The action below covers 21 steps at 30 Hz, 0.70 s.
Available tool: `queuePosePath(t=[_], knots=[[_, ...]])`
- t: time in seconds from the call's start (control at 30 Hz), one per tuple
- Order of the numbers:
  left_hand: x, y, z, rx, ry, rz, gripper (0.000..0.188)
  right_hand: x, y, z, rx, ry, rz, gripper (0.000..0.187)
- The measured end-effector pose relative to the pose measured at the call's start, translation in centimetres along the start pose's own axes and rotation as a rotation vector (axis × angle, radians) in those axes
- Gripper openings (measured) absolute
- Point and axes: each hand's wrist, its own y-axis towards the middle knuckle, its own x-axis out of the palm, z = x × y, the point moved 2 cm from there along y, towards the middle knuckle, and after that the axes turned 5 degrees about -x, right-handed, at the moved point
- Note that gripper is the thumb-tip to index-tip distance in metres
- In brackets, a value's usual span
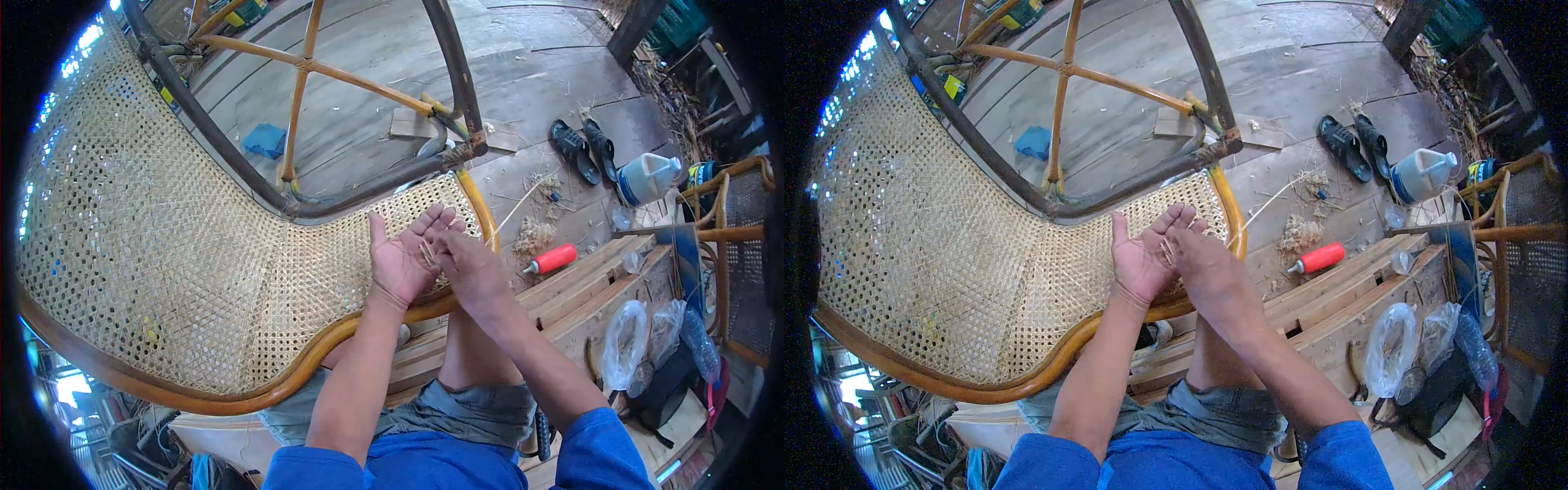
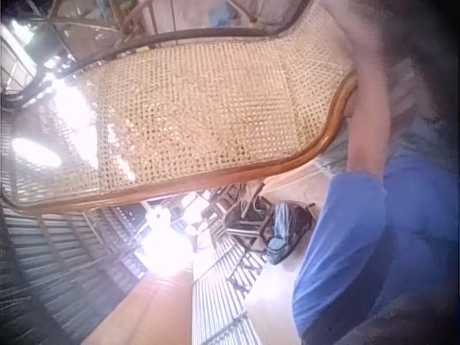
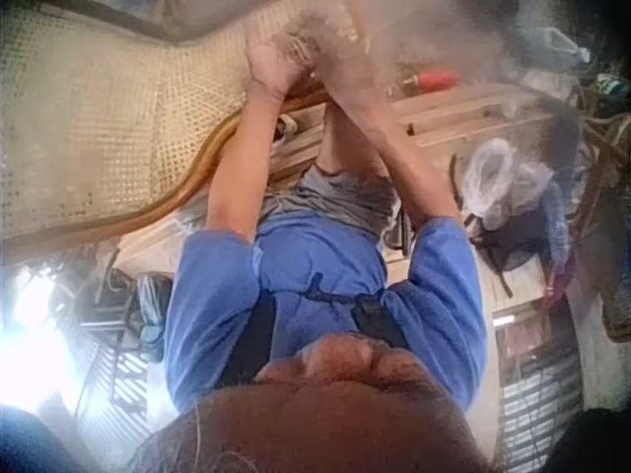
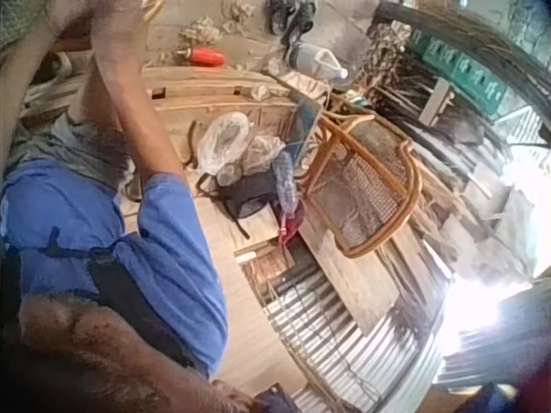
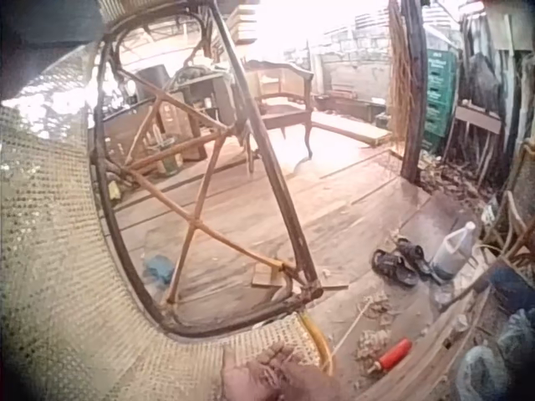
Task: The person repairs a cane chair seat by weaving rattan strips into the wooden frame. They use a hammer to tap the strips into place and pliers to cut excess material. The person works on the edge of the seat, securing the weave along the frame.
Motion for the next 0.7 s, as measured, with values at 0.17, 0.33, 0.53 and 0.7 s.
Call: queuePosePath(t=[0.17, 0.33, 0.53, 0.7], knots=[[0.1, -0.2, -0.2, 0.031, 0.065, 0.021, 0.098, 0.7, 1.0, -2.2, 0.063, -0.194, -0.120, 0.014], [-0.5, -0.2, -0.4, 0.043, 0.046, 0.039, 0.094, 2.6, 1.5, 0.9, -0.072, -0.169, -0.017, 0.013], [-0.4, -0.2, -0.2, 0.036, -0.010, 0.102, 0.091, 1.7, 2.3, 1.7, 0.068, 0.140, 0.010, 0.010], [-0.6, -0.3, -0.3, 0.067, 0.047, 0.048, 0.089, 1.7, 1.7, -0.9, 0.064, -0.169, -0.062, 0.011]])
